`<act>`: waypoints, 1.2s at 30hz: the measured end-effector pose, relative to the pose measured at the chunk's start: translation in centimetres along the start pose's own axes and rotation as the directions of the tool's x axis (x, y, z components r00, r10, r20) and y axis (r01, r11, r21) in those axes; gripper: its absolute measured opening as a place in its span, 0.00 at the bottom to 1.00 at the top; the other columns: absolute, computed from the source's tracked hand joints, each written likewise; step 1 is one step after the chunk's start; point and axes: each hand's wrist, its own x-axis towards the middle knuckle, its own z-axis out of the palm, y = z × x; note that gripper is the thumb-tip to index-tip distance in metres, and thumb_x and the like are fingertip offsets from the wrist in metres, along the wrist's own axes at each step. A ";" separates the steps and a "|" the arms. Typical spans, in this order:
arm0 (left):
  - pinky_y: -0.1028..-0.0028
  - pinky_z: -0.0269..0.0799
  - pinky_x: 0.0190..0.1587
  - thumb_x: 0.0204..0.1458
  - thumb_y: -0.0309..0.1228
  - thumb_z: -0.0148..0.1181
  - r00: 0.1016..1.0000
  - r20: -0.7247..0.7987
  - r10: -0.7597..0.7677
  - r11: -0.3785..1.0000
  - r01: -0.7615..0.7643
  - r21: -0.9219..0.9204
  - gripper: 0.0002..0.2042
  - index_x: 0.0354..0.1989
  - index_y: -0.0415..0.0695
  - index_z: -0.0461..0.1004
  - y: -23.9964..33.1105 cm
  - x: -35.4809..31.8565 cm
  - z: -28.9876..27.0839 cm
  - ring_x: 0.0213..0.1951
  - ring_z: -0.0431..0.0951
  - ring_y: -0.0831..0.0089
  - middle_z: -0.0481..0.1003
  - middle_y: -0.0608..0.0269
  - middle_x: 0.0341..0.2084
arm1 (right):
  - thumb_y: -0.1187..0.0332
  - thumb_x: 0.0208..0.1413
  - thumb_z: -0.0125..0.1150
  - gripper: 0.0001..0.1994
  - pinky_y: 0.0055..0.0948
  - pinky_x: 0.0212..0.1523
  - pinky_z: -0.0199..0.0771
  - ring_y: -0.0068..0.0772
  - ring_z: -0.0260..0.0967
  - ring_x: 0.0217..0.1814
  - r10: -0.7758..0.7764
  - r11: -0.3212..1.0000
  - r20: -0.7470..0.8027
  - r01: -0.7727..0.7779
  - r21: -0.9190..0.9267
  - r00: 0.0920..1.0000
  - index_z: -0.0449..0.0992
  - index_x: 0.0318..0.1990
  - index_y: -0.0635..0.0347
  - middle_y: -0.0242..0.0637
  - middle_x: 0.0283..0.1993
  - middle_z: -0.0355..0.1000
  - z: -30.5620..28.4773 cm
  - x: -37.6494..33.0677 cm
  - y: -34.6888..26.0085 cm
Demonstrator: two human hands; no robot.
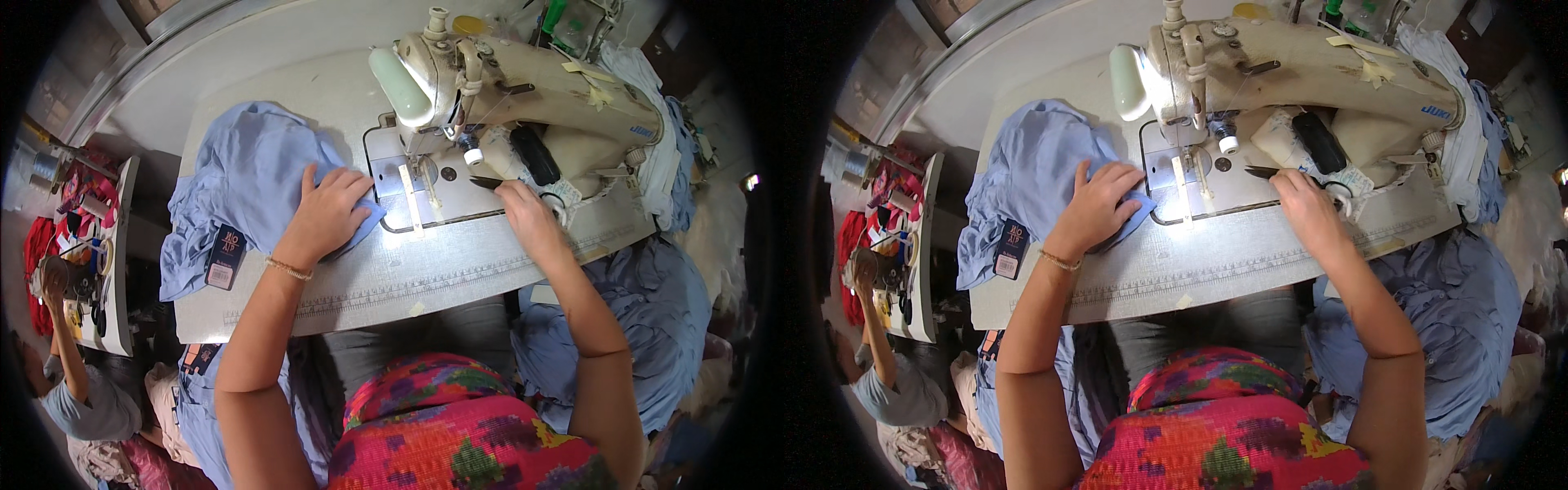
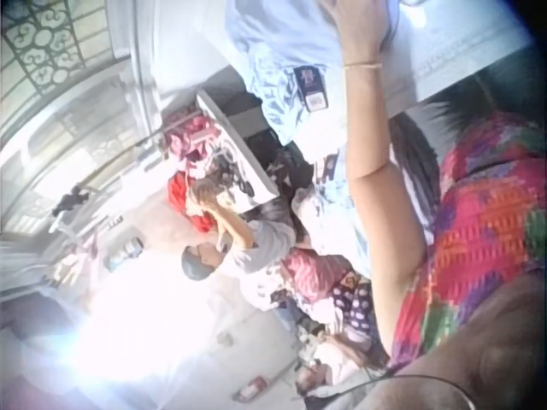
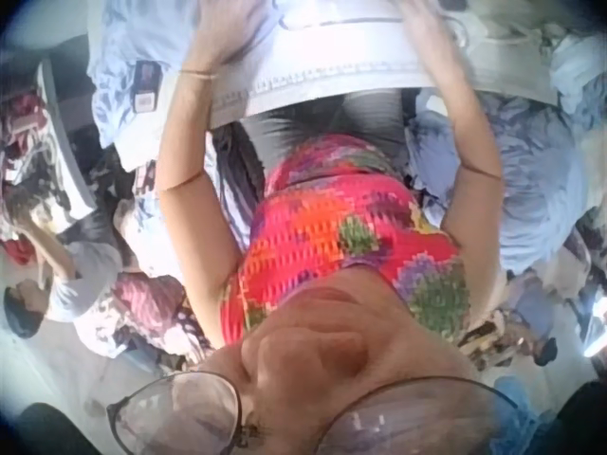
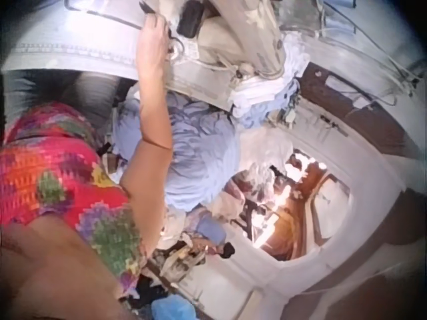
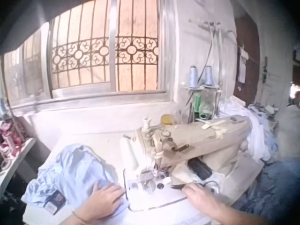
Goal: The person uses a pair of snips to trim thread from the collar and front of a blue shirt, spreads the shirt out on the table to check the garment, and then sews the fabric using a sewing machine.
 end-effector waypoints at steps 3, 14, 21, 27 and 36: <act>0.55 0.54 0.60 0.48 0.31 0.64 0.993 0.045 -0.110 0.994 0.110 0.008 0.14 0.44 0.43 0.76 -0.6 -1.2 0.3 0.47 0.71 0.59 0.75 0.59 0.40 | 0.76 0.52 0.55 0.12 0.39 0.46 0.73 0.47 0.71 0.48 -0.093 0.995 -0.098 0.097 0.037 0.991 0.73 0.45 0.61 0.44 0.45 0.73 -0.1 -0.2 -0.6; 0.66 0.55 0.54 0.48 0.33 0.65 0.969 0.041 -0.245 0.913 0.245 -0.327 0.10 0.37 0.43 0.82 -0.7 -2.4 0.7 0.42 0.71 0.64 0.74 0.55 0.32 | 0.63 0.57 0.57 0.11 0.46 0.37 0.73 0.52 0.75 0.37 -0.055 0.947 0.116 0.015 0.321 0.992 0.71 0.43 0.58 0.45 0.33 0.76 1.4 5.5 -9.7; 0.67 0.54 0.54 0.49 0.32 0.65 0.963 0.028 -0.269 0.890 0.259 -0.376 0.08 0.36 0.46 0.82 -0.6 -2.0 0.8 0.42 0.71 0.66 0.75 0.58 0.31 | 0.59 0.57 0.57 0.12 0.46 0.36 0.74 0.51 0.75 0.35 -0.031 0.994 0.290 -0.001 0.110 0.956 0.71 0.39 0.58 0.46 0.30 0.76 2.8 8.7 -11.4; 0.67 0.54 0.55 0.49 0.33 0.64 0.962 0.028 -0.273 0.881 0.262 -0.393 0.08 0.35 0.44 0.82 -1.1 -2.2 1.5 0.42 0.71 0.67 0.76 0.59 0.31 | 0.59 0.58 0.55 0.11 0.42 0.33 0.75 0.46 0.77 0.32 -0.121 0.993 0.239 0.118 0.028 0.963 0.72 0.37 0.58 0.43 0.26 0.76 3.5 8.4 -12.3; 0.68 0.51 0.57 0.51 0.34 0.63 0.950 0.153 -0.273 0.807 0.313 -0.501 0.08 0.35 0.44 0.81 -1.2 -2.1 1.0 0.43 0.71 0.68 0.77 0.62 0.34 | 0.57 0.55 0.60 0.15 0.39 0.34 0.75 0.45 0.77 0.33 0.000 0.977 0.192 -0.041 0.211 0.981 0.72 0.37 0.61 0.45 0.27 0.75 3.2 7.3 -10.3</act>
